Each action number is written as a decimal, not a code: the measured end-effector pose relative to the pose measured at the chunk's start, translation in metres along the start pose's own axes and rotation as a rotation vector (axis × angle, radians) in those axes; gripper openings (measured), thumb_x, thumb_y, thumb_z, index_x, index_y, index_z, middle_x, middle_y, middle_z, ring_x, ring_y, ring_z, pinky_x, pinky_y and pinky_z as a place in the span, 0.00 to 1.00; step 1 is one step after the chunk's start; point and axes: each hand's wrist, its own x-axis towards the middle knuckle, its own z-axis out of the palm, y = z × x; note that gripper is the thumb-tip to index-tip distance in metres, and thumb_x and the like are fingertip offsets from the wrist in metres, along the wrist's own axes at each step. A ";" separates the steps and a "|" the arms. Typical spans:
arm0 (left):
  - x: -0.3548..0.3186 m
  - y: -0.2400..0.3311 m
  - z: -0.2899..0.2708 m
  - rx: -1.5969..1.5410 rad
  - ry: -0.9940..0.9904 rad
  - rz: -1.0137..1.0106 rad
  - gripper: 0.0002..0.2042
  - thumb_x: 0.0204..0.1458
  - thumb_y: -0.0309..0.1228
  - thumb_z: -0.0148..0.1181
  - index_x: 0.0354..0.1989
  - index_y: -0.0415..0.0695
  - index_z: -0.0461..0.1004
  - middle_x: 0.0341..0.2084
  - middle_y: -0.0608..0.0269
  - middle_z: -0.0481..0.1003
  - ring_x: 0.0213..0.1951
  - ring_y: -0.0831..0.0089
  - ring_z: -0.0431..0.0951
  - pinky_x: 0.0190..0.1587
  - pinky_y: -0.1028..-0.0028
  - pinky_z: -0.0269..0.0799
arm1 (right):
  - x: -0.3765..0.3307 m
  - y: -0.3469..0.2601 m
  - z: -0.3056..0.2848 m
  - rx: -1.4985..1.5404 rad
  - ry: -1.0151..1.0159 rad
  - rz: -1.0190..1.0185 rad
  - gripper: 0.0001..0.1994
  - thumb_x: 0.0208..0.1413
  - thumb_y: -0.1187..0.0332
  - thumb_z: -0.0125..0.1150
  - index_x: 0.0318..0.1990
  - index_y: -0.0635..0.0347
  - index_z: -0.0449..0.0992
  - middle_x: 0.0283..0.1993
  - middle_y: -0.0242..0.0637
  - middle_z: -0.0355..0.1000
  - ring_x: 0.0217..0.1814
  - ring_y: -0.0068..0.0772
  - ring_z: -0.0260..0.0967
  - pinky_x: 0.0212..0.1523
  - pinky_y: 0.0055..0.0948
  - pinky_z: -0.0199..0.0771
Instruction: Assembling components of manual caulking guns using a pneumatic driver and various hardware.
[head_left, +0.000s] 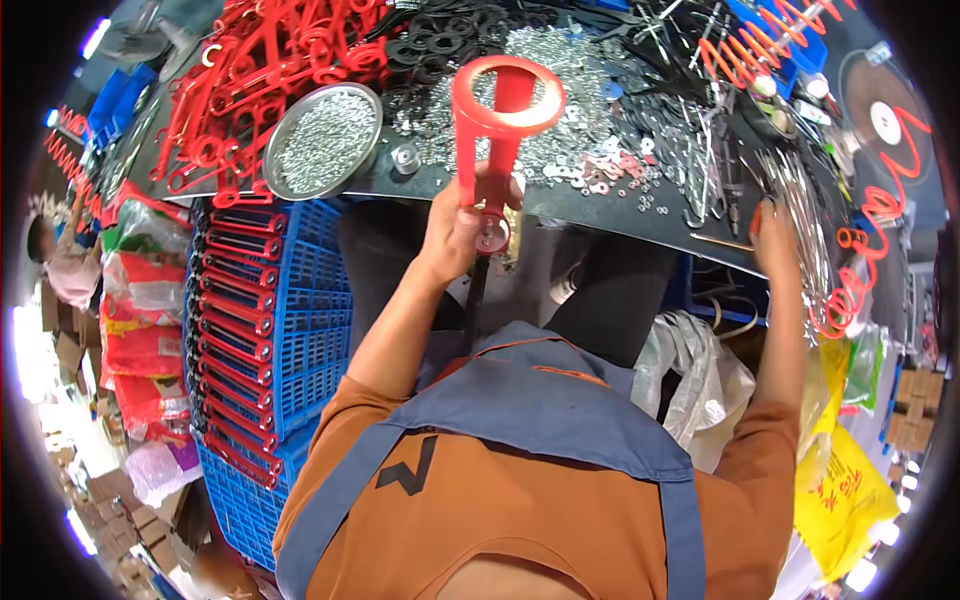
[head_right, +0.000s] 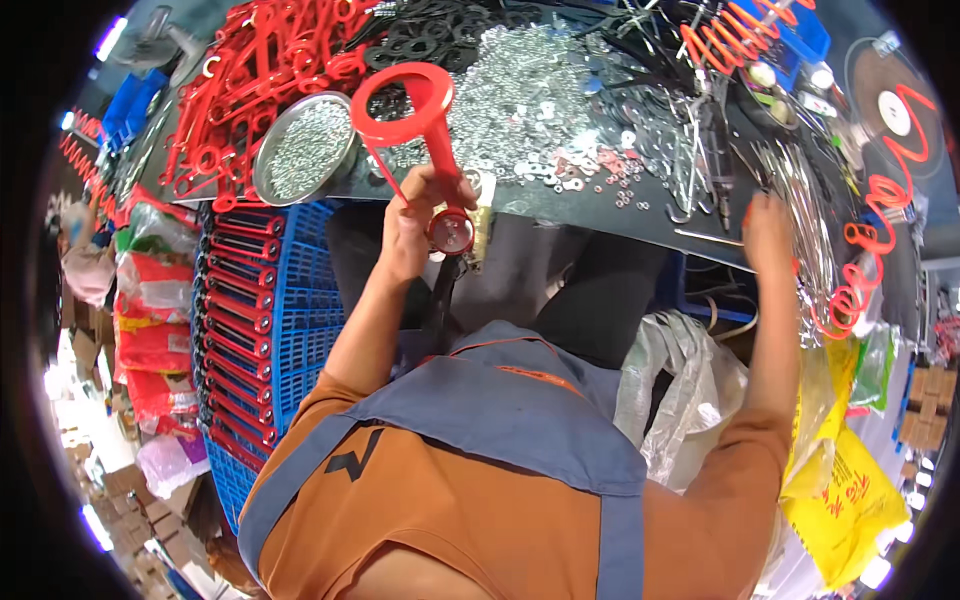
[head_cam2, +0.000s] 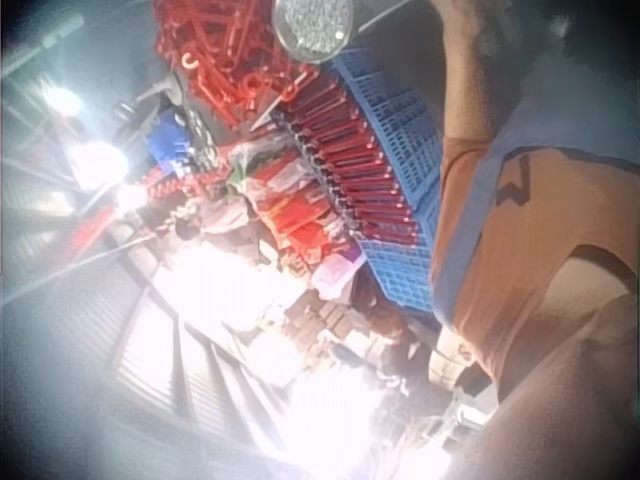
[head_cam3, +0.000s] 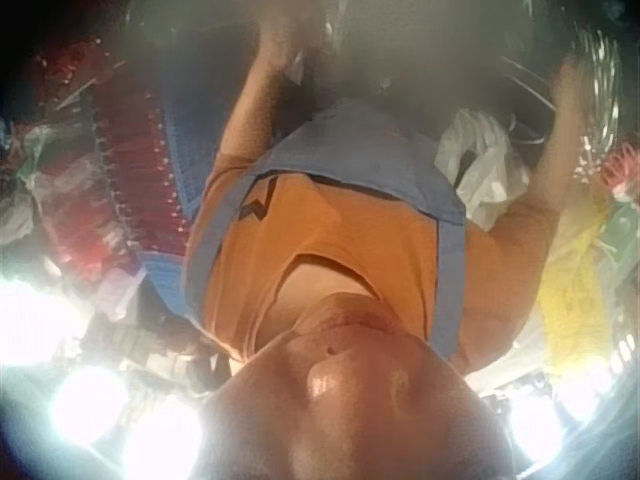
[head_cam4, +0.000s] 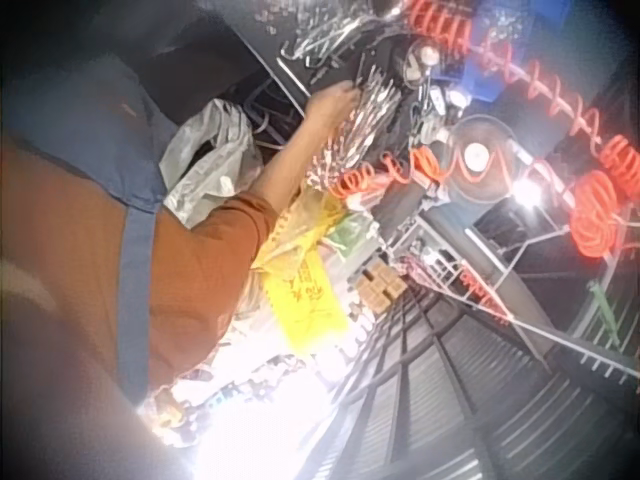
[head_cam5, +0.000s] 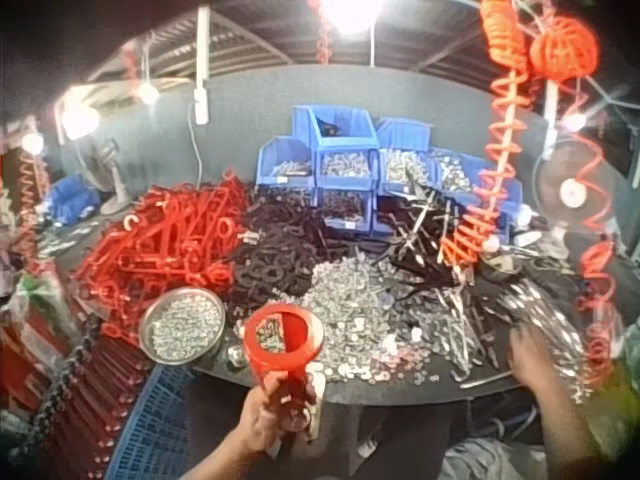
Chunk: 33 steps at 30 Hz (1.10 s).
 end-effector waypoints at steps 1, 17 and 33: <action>-0.003 -0.007 -0.007 0.028 -0.054 0.135 0.31 0.59 0.56 0.41 0.59 0.40 0.61 0.39 0.52 0.74 0.37 0.65 0.76 0.41 0.68 0.72 | -0.002 -0.052 -0.014 0.103 0.246 -0.153 0.15 0.45 0.79 0.55 0.43 0.70 0.72 0.50 0.57 0.67 0.53 0.59 0.65 0.53 0.47 0.66; 0.010 0.103 -0.072 -0.800 0.322 0.180 0.29 0.53 0.60 0.50 0.38 0.40 0.70 0.21 0.69 0.65 0.21 0.80 0.63 0.30 0.74 0.62 | -0.063 -0.341 -0.076 1.993 -0.671 -0.091 0.21 0.67 0.59 0.37 0.29 0.67 0.70 0.23 0.35 0.71 0.19 0.23 0.60 0.26 0.27 0.66; 0.007 -0.014 -0.005 0.179 0.100 0.217 0.33 0.58 0.58 0.39 0.38 0.34 0.73 0.28 0.53 0.77 0.28 0.65 0.80 0.31 0.71 0.73 | 0.035 -0.307 -0.042 1.571 0.098 0.107 0.13 0.52 0.72 0.63 0.44 0.69 0.76 0.45 0.38 0.70 0.41 0.25 0.71 0.41 0.24 0.74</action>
